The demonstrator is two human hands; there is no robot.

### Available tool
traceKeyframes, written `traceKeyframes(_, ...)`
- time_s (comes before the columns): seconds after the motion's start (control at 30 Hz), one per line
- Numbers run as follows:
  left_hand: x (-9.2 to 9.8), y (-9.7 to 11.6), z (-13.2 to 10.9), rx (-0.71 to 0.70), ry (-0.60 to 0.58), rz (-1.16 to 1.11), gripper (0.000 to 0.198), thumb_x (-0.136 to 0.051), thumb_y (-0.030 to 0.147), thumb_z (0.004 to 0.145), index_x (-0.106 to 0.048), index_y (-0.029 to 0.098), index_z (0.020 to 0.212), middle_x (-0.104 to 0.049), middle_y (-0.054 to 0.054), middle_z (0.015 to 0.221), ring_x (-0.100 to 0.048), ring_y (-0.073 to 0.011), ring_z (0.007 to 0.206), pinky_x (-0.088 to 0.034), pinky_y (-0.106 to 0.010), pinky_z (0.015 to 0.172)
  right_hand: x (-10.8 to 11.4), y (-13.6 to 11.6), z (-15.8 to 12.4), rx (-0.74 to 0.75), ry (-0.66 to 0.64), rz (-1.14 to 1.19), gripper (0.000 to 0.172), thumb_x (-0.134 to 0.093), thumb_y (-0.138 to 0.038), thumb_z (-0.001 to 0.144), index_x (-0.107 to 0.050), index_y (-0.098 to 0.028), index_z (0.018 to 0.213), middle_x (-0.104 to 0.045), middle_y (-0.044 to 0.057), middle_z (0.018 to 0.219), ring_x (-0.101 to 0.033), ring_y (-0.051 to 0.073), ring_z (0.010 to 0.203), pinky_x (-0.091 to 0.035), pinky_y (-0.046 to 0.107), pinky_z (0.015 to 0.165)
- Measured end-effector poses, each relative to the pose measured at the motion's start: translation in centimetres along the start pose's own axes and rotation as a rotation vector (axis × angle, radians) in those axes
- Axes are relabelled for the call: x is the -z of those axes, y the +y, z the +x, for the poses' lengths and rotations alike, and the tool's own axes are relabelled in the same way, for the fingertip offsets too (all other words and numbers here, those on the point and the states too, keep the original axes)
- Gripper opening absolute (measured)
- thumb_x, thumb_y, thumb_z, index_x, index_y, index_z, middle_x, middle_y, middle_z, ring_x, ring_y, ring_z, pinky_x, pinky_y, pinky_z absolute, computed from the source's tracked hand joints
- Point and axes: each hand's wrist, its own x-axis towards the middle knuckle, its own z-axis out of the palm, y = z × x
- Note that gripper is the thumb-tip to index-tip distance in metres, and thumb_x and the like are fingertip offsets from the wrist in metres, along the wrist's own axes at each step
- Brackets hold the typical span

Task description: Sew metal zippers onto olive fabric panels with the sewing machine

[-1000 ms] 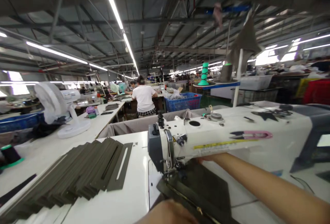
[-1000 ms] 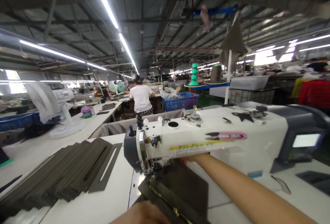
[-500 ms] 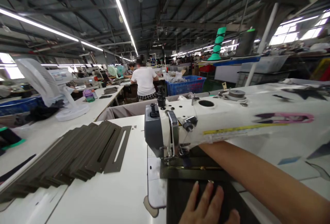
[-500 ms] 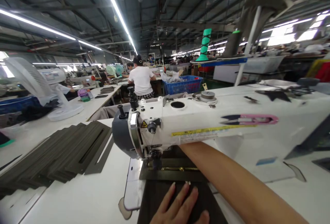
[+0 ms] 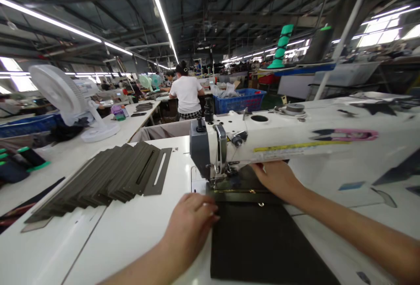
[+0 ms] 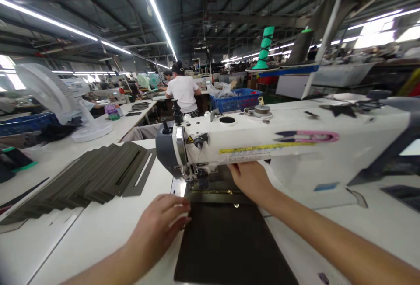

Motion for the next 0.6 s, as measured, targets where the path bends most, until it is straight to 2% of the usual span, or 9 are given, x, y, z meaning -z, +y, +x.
traceKeyframes(0.07, 0.3, -2.0, 0.0, 0.003, -0.058, 0.117, 0.015, -0.052, 0.018, 0.083, -0.06, 0.017, 0.096, -0.065, -0.008, 0.096, -0.06, -0.0206, 0.085, -0.047, -0.038, 0.078, -0.2, -1.9, -2.9, 0.145, -0.055, 0.07, 0.018, -0.045, -0.021, 0.087, -0.06, -0.016, 0.077, -0.06, 0.004, 0.08, -0.056, 0.015, 0.075, -0.046, 0.03, 0.071)
traceKeyframes(0.17, -0.3, -3.6, 0.6, -0.104, -0.12, 0.155, 0.014, -0.05, 0.012, 0.083, -0.059, 0.015, 0.093, -0.066, -0.008, 0.096, -0.061, -0.0187, 0.086, -0.042, -0.04, 0.088, -0.8, -5.2, -6.4, 0.376, -0.065, 0.084, 0.014, -0.048, -0.016, 0.082, -0.062, -0.014, 0.085, -0.061, 0.008, 0.091, -0.055, 0.021, 0.084, -0.045, 0.035, 0.075)
traceKeyframes(0.23, -0.5, -3.8, 1.1, -0.098, -0.147, 0.155, 0.015, -0.049, 0.008, 0.081, -0.059, 0.015, 0.09, -0.067, -0.005, 0.087, -0.062, -0.0169, 0.08, -0.042, -0.037, 0.086, -1.3, -6.5, -6.8, 0.374, -0.071, -0.007, 0.02, -0.052, -0.017, 0.08, -0.061, -0.011, 0.096, -0.06, 0.011, 0.093, -0.054, 0.024, 0.085, -0.045, 0.038, 0.074)
traceKeyframes(0.37, -0.2, -3.4, 2.0, 0.004, -0.155, 0.172, 0.015, -0.046, 0.007, 0.081, -0.058, 0.015, 0.079, -0.066, -0.003, 0.073, -0.06, -0.0162, 0.069, -0.045, -0.033, 0.076, -2.1, -7.2, -4.8, 0.23, -0.196, -0.149, 0.032, -0.05, -0.024, 0.083, -0.055, -0.009, 0.112, -0.061, 0.011, 0.087, -0.057, 0.024, 0.076, -0.044, 0.037, 0.065)
traceKeyframes(0.47, -0.2, -3.4, 1.9, -0.002, -0.135, 0.169, 0.015, -0.046, 0.009, 0.082, -0.059, 0.015, 0.081, -0.065, -0.004, 0.074, -0.06, -0.0169, 0.071, -0.045, -0.032, 0.073, -2.5, -7.1, -3.6, 0.195, -0.264, -0.165, 0.031, -0.047, -0.028, 0.086, -0.056, -0.013, 0.111, -0.063, 0.008, 0.083, -0.059, 0.022, 0.069, -0.042, 0.033, 0.057)
traceKeyframes(0.6, -0.7, -3.4, 1.3, -0.078, -0.154, 0.175, 0.014, -0.048, 0.01, 0.083, -0.059, 0.016, 0.09, -0.065, -0.004, 0.084, -0.06, -0.0167, 0.078, -0.044, -0.033, 0.078, -2.9, -6.8, -3.5, 0.277, -0.271, -0.101, 0.022, -0.046, -0.026, 0.087, -0.059, -0.016, 0.102, -0.063, 0.005, 0.079, -0.059, 0.019, 0.065, -0.038, 0.03, 0.055)
